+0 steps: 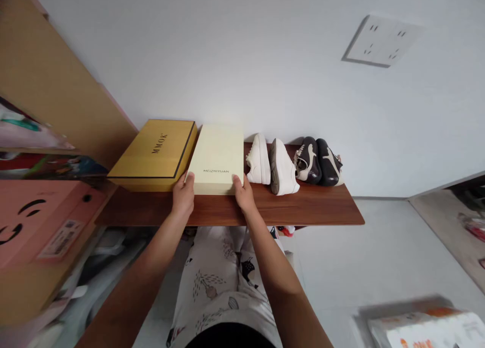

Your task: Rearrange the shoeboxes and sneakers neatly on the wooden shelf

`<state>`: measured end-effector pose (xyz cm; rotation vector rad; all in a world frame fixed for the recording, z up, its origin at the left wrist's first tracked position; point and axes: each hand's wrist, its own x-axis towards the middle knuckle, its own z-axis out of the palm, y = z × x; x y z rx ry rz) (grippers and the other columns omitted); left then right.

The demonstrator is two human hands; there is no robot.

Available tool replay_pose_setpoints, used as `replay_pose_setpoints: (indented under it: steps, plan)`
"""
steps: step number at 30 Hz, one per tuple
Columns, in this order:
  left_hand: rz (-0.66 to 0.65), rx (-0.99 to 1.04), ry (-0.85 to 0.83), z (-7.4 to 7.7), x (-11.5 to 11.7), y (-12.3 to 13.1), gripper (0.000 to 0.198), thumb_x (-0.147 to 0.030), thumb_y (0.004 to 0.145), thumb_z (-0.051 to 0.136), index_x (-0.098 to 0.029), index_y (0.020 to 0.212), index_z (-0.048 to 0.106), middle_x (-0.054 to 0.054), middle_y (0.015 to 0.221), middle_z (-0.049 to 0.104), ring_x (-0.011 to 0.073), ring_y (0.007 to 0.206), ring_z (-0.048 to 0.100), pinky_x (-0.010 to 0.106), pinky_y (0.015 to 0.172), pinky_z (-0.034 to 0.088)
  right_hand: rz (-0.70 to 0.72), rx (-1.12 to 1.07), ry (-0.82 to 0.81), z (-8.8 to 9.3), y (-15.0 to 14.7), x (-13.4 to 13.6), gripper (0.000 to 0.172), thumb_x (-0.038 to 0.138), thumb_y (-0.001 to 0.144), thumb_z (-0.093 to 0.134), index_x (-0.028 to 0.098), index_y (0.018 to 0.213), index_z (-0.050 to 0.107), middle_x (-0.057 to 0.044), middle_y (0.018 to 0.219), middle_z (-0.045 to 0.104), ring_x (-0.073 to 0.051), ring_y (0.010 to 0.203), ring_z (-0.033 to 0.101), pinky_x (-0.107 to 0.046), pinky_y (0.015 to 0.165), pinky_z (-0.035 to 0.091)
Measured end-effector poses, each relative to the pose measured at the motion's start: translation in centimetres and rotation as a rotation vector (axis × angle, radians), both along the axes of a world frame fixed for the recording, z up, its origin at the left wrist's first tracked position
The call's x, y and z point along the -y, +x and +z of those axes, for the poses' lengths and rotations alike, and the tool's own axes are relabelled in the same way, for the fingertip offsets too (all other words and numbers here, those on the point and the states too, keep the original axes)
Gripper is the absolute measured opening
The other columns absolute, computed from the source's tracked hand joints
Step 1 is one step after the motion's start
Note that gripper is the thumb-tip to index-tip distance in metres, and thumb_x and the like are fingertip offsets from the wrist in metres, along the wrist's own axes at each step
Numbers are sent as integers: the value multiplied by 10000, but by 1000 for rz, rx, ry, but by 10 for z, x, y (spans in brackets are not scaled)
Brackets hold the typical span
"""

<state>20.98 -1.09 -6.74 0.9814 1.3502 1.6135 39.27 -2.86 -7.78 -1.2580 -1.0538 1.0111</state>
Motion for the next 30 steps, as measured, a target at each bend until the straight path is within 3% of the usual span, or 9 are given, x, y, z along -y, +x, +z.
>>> replay_pose_setpoints:
  steps: [8,11,14,17,19,21,23,25,30]
  plan:
    - [55,-78,18,-2,-18,7,486,-528,968,581,-135,1228,696,166,1300,719,261,1237,666,406,1153,451,-7,42,32,0,-3,-13,660,717,953,474,162,1258,662,-127,1320,711,-279,1295,613,-408,1148,443]
    - [99,-179,-22,3,-11,8,508,-545,997,519,-136,1256,673,170,1329,700,267,1272,643,407,1159,441,-27,65,7,4,-3,-5,673,713,928,533,165,1301,648,-141,1353,693,-294,1309,603,-441,1149,445]
    - [168,-311,-104,4,26,15,575,-576,1013,465,-126,1334,625,200,1436,620,296,1400,540,427,1213,373,-76,55,54,8,17,21,703,684,879,637,171,1360,615,-159,1405,654,-302,1278,627,-457,1113,482]
    - [167,-374,-147,-8,80,34,676,-615,998,483,-173,1509,484,175,1633,419,283,1542,354,410,1278,259,-212,62,165,6,65,50,678,642,879,661,192,1381,588,-159,1379,660,-279,1206,663,-455,1065,521]
    - [-4,-347,-127,-18,106,56,655,-597,1009,477,-221,1545,446,146,1648,406,268,1537,367,405,1271,285,-432,136,147,2,107,63,682,647,879,647,186,1377,577,-168,1378,643,-274,1200,656,-461,1064,519]
    - [-214,-298,-100,-22,112,84,619,-562,1010,498,-239,1536,454,146,1621,448,274,1510,414,429,1248,335,-576,193,78,-2,147,65,740,657,860,654,164,1402,548,-194,1416,600,-285,1236,633,-459,1066,515]
    - [-382,-285,-68,-20,97,115,624,-514,991,557,-230,1536,448,163,1611,457,288,1498,432,459,1233,358,-551,196,3,-6,174,59,800,653,817,697,144,1413,534,-207,1409,602,-300,1252,626,-460,1061,519]
    - [-455,-334,-46,-14,68,143,700,-462,948,637,-210,1560,408,177,1643,403,303,1523,390,477,1245,333,-399,171,-50,-10,188,50,826,625,754,767,140,1389,557,-193,1336,660,-307,1219,646,-461,1045,530]
    - [-261,-449,-153,-1,-2,185,1023,-329,742,855,-112,1584,316,242,1686,278,359,1587,215,466,1291,221,-169,210,-107,-16,195,33,761,561,618,872,158,1222,644,-118,1127,749,-267,1039,692,-417,974,552]
